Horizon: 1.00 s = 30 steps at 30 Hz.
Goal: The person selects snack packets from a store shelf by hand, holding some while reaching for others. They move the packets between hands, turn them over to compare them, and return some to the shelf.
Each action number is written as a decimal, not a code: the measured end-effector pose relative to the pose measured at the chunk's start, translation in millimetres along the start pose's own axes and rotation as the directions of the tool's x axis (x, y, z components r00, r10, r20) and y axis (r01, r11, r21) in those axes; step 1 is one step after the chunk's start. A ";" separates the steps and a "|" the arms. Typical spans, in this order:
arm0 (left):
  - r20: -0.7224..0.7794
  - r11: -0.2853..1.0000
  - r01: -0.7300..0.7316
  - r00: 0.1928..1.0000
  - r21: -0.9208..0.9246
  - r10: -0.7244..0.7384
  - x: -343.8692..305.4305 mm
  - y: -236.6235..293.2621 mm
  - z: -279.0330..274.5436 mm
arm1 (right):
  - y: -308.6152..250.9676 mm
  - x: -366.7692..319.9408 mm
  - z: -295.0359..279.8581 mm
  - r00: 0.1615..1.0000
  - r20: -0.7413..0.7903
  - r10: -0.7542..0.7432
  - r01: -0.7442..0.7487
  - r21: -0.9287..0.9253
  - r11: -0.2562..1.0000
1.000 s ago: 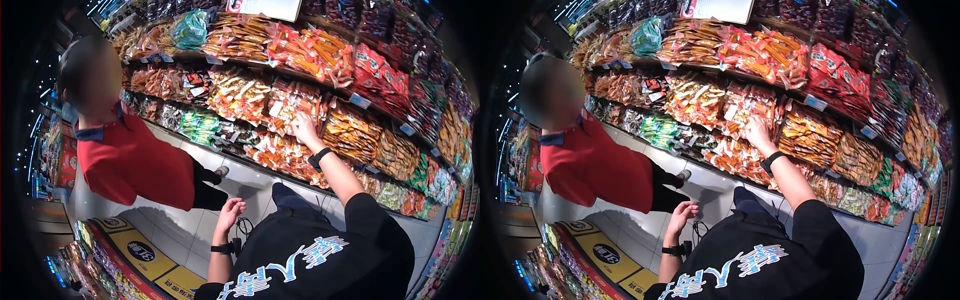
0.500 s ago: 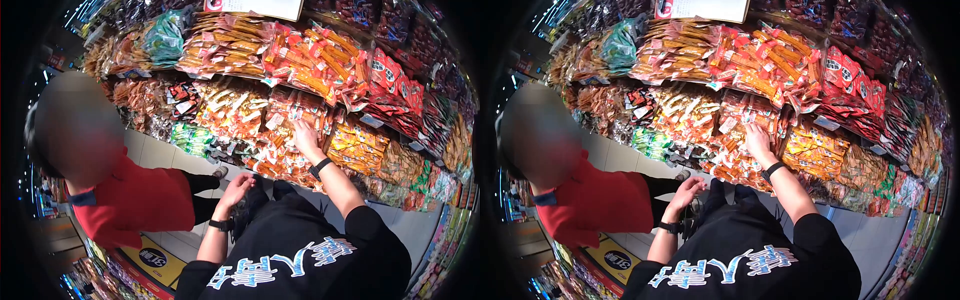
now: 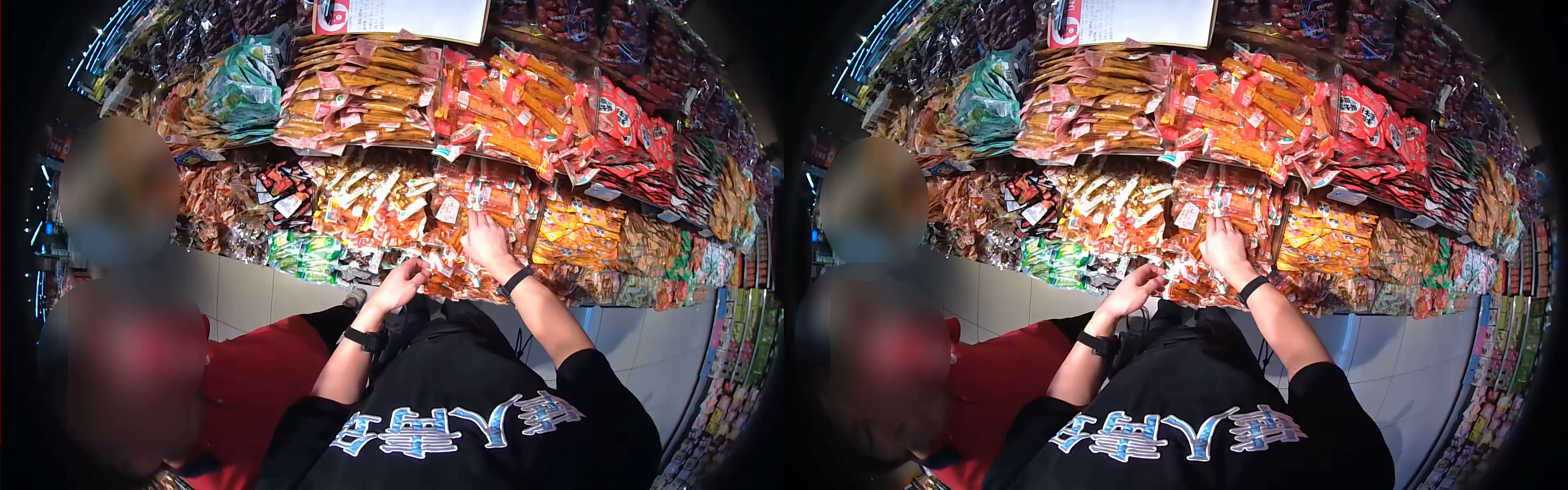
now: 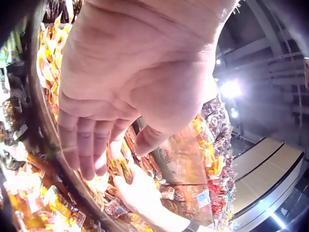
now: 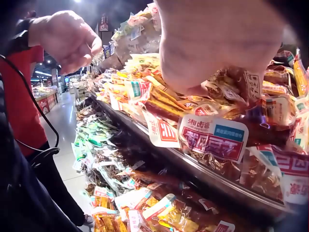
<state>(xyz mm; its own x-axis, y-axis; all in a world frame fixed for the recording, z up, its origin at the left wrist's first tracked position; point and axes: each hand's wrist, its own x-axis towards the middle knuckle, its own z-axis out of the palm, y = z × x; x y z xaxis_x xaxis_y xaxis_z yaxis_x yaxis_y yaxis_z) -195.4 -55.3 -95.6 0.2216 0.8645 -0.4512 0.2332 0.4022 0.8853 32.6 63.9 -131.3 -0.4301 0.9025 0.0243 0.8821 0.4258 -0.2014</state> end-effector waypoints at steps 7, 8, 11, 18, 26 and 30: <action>-0.014 1.000 0.000 1.000 0.010 0.000 3.7 12.4 -9.0 | 9.8 2.8 -13.9 0.996 -0.081 0.026 -0.015 0.133 0.991; -0.008 1.000 0.009 1.000 0.029 -0.009 5.4 15.2 -9.9 | 15.4 1.7 -17.3 0.996 -0.074 0.054 -0.040 0.187 0.982; -0.027 0.992 -0.033 0.999 0.121 0.036 8.3 36.0 -6.6 | 23.9 -9.5 -44.6 0.977 0.068 0.201 -0.208 0.486 0.849; 0.013 0.982 -0.177 0.984 -0.059 0.178 22.3 72.4 35.8 | 21.6 -42.3 -111.6 0.955 0.297 -0.022 -0.297 0.948 -0.118; -0.065 0.656 -0.095 0.995 -0.749 0.070 18.5 82.9 72.6 | -7.2 -60.2 -85.8 0.933 0.247 -0.260 -0.207 0.963 0.172; -0.126 0.612 -0.094 0.992 -0.785 -0.009 -5.9 64.6 51.4 | -25.0 -44.2 -98.6 0.868 0.382 -0.318 -0.038 0.689 0.724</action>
<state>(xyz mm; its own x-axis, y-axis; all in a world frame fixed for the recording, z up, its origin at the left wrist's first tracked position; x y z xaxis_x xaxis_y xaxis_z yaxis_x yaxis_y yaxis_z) -133.0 -49.9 -41.5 0.0986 0.8920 -0.4411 -0.6219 0.4013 0.6725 48.6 19.8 -30.8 -0.7274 0.6226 -0.2885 0.5221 0.2293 -0.8215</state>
